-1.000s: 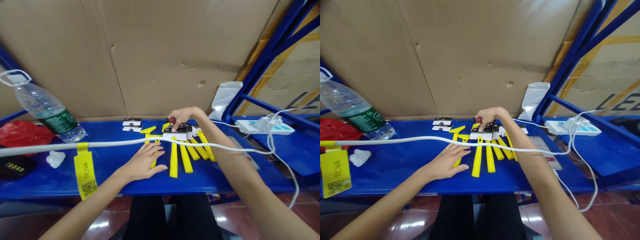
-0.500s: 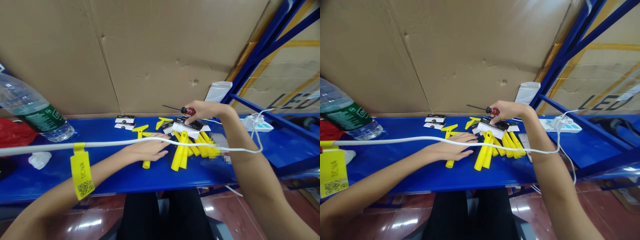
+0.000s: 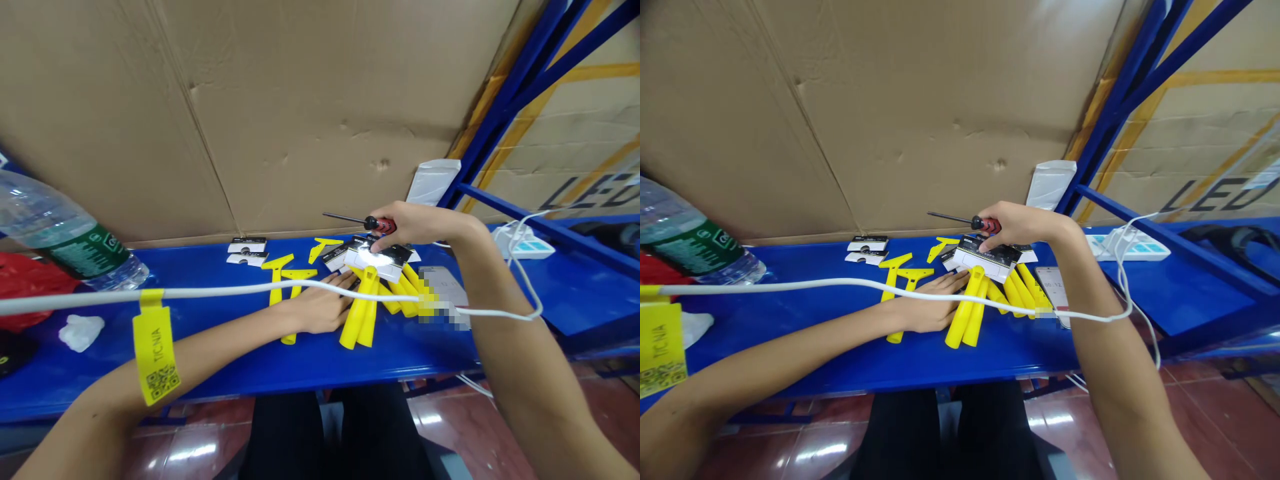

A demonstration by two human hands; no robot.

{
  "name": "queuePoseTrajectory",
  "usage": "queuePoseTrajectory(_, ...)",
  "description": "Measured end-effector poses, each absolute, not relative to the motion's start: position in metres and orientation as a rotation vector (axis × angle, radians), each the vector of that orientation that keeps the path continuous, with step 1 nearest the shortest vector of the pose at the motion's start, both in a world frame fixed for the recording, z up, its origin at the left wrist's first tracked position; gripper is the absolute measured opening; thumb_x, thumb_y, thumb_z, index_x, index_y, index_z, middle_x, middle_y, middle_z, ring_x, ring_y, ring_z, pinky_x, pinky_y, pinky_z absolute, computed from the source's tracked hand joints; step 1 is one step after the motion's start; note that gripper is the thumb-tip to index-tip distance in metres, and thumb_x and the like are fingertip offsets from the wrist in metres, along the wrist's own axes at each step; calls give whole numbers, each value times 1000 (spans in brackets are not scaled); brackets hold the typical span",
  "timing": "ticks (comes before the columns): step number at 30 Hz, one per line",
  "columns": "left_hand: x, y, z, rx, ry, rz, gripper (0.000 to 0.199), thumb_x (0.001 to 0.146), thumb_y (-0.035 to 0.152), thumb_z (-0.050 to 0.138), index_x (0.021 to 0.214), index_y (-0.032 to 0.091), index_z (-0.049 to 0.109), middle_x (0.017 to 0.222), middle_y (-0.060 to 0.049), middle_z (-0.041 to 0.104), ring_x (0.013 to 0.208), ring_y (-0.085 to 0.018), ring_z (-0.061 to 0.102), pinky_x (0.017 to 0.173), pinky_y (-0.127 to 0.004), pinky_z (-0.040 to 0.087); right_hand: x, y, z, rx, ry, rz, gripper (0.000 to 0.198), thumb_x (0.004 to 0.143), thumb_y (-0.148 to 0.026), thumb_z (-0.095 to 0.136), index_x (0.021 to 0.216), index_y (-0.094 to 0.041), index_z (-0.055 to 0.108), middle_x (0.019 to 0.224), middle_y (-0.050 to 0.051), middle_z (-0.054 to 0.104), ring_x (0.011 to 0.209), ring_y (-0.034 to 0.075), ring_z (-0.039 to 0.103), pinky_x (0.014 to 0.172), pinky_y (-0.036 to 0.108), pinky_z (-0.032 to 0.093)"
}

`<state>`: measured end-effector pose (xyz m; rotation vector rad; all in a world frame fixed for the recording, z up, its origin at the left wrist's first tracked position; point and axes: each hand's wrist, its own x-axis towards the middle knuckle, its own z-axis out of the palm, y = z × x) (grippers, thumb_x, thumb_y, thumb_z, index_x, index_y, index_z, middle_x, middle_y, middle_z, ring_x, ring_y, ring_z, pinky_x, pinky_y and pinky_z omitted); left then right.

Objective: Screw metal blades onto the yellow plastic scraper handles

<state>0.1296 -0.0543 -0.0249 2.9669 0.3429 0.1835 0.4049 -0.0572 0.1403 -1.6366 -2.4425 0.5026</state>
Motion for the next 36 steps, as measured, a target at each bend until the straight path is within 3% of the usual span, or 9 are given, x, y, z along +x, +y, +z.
queuePoseTrajectory(7, 151, -40, -41, 2945, 416, 124, 72, 112, 35, 58, 177, 8, 44, 189, -27, 30, 179, -43, 22, 145, -64, 26, 412, -55, 131, -1631, -2414, 503, 65, 82, -81, 87, 83, -25, 55, 78, 3, 61, 73, 21, 49, 65, 39, 38)
queuePoseTrajectory(12, 156, -33, -40, 2914, 417, 111, 75, 112, 37, 56, 180, 12, 36, 191, -21, 30, 180, -36, 21, 146, -56, 24, 417, -51, 128, -1619, -2409, 489, 59, 84, -75, 86, 85, -24, 55, 77, 1, 59, 73, 21, 49, 66, 39, 38)
queuePoseTrajectory(19, 153, -37, -30, 2946, 413, 61, 68, 114, 38, 52, 176, 11, 44, 188, -22, 36, 179, -37, 24, 146, -58, 19, 417, -51, 125, -1621, -2413, 479, 55, 84, -68, 86, 84, -24, 54, 77, 1, 58, 72, 20, 47, 66, 38, 36)
queuePoseTrajectory(24, 143, -42, -28, 2948, 492, 50, 72, 114, 39, 53, 180, 16, 39, 188, -19, 38, 180, -39, 22, 146, -64, 12, 418, -48, 120, -1600, -2411, 510, 53, 85, -66, 85, 84, -24, 54, 79, 1, 58, 73, 19, 48, 68, 38, 37)
queuePoseTrajectory(31, 131, -48, -23, 2858, 645, 41, 81, 113, 44, 53, 185, 15, 30, 193, -19, 26, 180, -44, 16, 144, -67, 20, 415, -36, 111, -1571, -2371, 603, 54, 79, -67, 85, 82, -24, 53, 76, -1, 55, 69, 18, 49, 62, 35, 36)
queuePoseTrajectory(36, 129, -52, -16, 2896, 640, 23, 79, 111, 45, 57, 184, 21, 35, 190, -16, 35, 180, -47, 17, 144, -67, 22, 416, -26, 107, -1548, -2326, 709, 60, 74, -70, 90, 81, -24, 53, 75, -1, 56, 68, 18, 53, 64, 36, 42)
